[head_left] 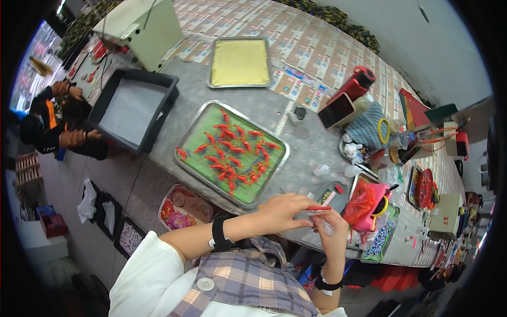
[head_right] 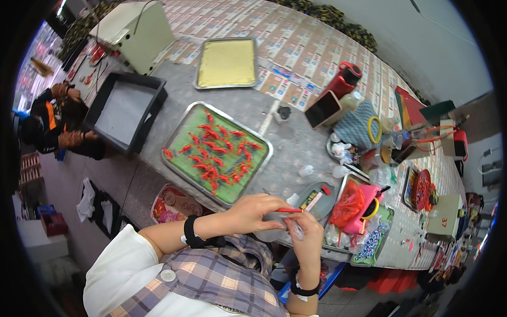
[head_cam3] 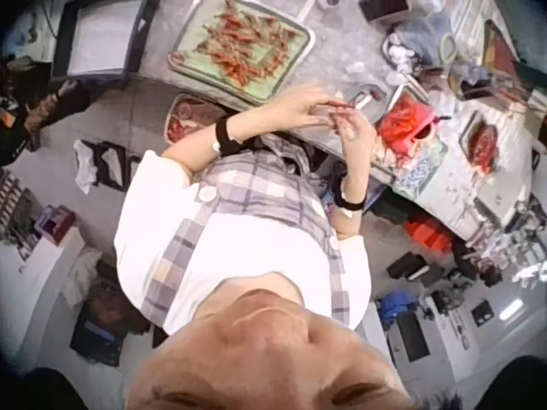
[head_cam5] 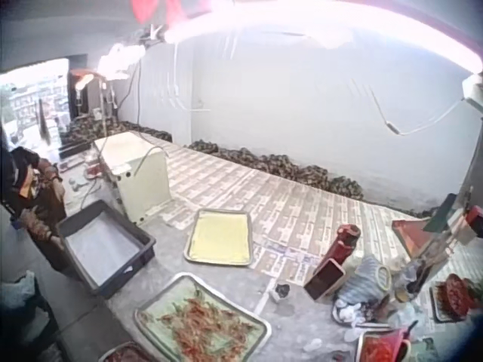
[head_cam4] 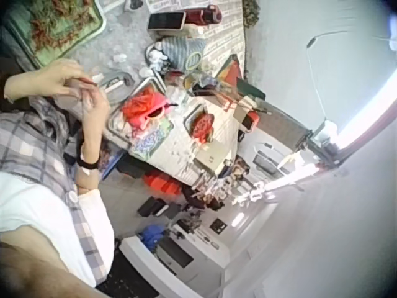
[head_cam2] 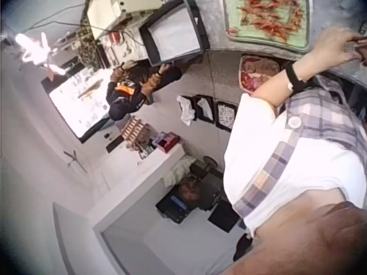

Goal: Assembling, inspecting, and packaging small red plastic pieces at a manufacturing facility.

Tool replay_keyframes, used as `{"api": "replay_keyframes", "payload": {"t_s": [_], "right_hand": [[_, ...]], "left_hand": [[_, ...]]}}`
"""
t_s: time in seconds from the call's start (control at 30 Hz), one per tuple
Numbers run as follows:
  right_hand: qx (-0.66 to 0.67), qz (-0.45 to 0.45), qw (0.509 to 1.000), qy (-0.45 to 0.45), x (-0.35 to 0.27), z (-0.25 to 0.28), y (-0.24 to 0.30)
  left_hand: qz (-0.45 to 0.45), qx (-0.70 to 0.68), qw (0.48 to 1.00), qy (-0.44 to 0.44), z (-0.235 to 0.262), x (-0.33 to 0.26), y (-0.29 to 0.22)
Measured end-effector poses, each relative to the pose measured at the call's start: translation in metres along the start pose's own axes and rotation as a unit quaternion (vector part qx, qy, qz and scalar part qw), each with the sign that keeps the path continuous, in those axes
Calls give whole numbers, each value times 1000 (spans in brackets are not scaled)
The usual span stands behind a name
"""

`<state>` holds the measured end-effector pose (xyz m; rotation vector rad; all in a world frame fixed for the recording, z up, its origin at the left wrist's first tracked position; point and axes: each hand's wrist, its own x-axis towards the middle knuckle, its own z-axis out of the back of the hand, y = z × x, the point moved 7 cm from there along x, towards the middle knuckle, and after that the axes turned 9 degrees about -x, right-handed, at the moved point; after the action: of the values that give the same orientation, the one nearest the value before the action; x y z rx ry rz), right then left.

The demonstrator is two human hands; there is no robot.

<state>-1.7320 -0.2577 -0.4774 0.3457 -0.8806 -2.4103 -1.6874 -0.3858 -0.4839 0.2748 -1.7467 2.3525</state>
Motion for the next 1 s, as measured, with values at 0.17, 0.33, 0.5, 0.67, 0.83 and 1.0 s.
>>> {"api": "replay_keyframes", "payload": {"t_s": [0.17,0.33,0.5,0.67,0.83,1.0], "right_hand": [[257,-109,959,35,-8,-64,13],[239,-117,961,-77,-6,-75,51],[62,-69,996,-1,-7,-95,61],[22,-78,996,48,-9,-106,45],[114,-108,980,119,-19,-115,15],[106,-114,979,130,-27,-120,-1]], "left_hand": [[116,-2,993,16,29,-60,27],[168,-40,984,-50,55,-88,41],[190,15,980,-52,62,-98,39],[219,4,974,-60,55,-109,48],[237,-30,970,-47,38,-113,57],[256,-31,966,-17,21,-118,67]]}}
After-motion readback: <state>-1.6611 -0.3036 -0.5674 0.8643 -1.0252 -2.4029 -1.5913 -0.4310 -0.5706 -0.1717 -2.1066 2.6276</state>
